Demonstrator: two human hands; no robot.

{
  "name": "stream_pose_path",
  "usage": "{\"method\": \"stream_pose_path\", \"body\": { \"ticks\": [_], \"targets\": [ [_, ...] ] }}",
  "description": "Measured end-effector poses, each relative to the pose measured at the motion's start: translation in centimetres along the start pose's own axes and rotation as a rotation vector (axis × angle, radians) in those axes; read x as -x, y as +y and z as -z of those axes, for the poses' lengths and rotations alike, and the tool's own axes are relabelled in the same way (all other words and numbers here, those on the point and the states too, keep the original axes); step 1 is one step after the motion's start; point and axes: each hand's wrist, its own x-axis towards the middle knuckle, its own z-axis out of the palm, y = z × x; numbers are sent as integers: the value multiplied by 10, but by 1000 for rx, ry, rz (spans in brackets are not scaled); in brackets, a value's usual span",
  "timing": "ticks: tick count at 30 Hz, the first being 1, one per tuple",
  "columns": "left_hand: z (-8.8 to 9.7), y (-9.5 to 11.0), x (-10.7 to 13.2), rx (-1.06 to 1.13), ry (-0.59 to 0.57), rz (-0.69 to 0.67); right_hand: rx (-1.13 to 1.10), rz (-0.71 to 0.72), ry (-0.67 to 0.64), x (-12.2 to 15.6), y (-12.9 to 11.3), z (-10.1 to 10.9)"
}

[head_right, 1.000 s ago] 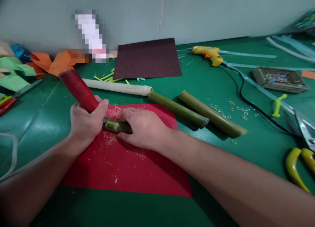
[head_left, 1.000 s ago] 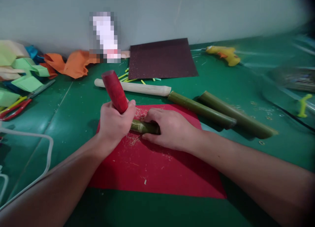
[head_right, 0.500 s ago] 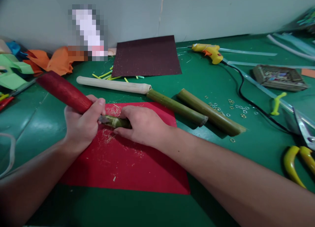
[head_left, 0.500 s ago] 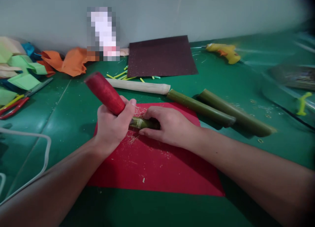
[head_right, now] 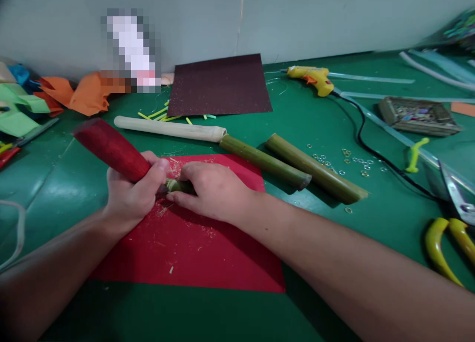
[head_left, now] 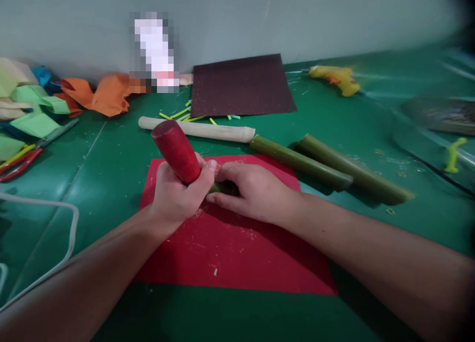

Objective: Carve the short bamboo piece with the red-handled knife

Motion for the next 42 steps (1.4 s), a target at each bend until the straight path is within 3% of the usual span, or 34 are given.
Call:
{"method": "stream_pose_path", "body": {
  "ticks": [13,24,28,35,39,42],
  "targets": [
    [0,-3,0,-40,-61,17,-44,-47,36,0,-2,-2],
    [-4,-4,-9,111,131,108,39,-97,25,-2,-1,1],
    [-2,-7,-4,187,148,37,41,-58,49,-1,-1,-1],
    [3,-13,-5,186,295,-61,113,-1,120,7,-5,4],
    [3,-13,-9,226,305,-26,153,62,218,11,-6,4],
    [2,-14,-10,252,278,52,156,189,232,11,-1,3]
  ]
}}
